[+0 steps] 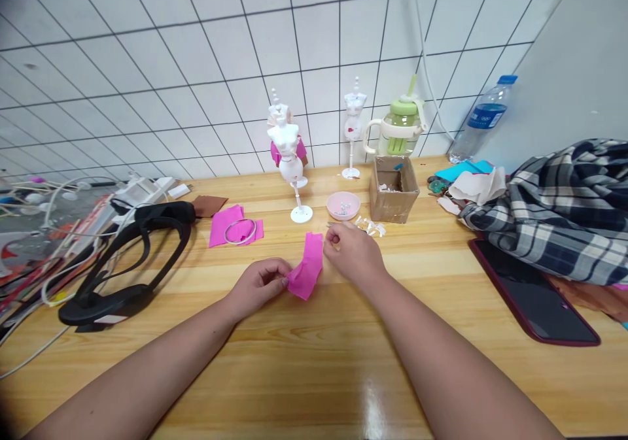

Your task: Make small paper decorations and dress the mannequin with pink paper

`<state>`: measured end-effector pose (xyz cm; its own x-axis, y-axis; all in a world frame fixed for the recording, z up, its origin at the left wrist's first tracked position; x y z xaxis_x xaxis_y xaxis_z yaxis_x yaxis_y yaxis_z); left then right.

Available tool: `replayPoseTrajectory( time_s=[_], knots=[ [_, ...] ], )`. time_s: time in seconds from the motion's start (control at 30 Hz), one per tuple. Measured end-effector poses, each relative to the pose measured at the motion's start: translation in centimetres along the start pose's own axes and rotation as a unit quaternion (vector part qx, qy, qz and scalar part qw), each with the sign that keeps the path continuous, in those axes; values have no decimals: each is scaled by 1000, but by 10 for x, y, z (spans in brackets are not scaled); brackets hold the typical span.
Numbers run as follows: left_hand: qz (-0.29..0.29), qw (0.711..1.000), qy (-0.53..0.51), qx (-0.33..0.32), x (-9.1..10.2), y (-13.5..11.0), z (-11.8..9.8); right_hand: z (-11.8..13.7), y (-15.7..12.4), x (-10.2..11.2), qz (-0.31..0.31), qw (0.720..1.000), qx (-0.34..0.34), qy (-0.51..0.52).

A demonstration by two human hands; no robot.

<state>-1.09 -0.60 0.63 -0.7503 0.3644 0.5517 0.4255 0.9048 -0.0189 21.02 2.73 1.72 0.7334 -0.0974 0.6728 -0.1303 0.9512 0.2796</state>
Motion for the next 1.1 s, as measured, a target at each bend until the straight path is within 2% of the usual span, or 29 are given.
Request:
replayPoseTrajectory(
  time_s=[0.3, 0.47, 0.53, 0.57, 0.63, 0.7, 0.77, 0.9, 1.0, 1.1],
  knots=[
    [20, 994, 66, -89, 2, -1, 4, -35, 14, 19, -46, 993, -99, -45],
    [9, 990, 86, -110, 2, -1, 3, -34, 13, 25, -70, 989, -115, -65],
    [6, 989, 92, -120, 2, -1, 2, -24, 10, 23, -63, 994, -73, -49],
    [5, 987, 96, -125, 2, -1, 1, -19, 8, 20, -38, 998, -38, -40],
    [4, 985, 107, -133, 1, -1, -1, -8, 4, 11, 54, 997, 45, -40],
    [5, 983, 120, -142, 0, -1, -2, 0, -2, -1, 144, 981, 113, -69],
    [5, 980, 134, -150, -1, -2, -3, 4, -5, -9, 187, 965, 150, -106],
    [30, 963, 176, -200, -2, -7, -10, 0, -5, -14, 194, 959, 152, -142],
    [62, 937, 197, -281, -1, -15, -20, -3, -4, -12, 199, 960, 149, -127],
    [17, 914, 209, -348, 5, -19, -26, -1, -6, -13, 215, 957, 178, -82]
  ],
)
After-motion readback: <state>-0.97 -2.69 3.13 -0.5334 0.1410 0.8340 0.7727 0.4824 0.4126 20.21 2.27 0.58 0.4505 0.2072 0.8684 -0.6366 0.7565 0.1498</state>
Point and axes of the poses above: each hand's wrist, its own y-axis towards the middle knuckle, its own x-axis out of the back of the hand, z = x × y, the point moved 1 cm from there along y, towards the middle knuckle, and after that the axes turned 12 degrees about y, right-handed, at the moved point
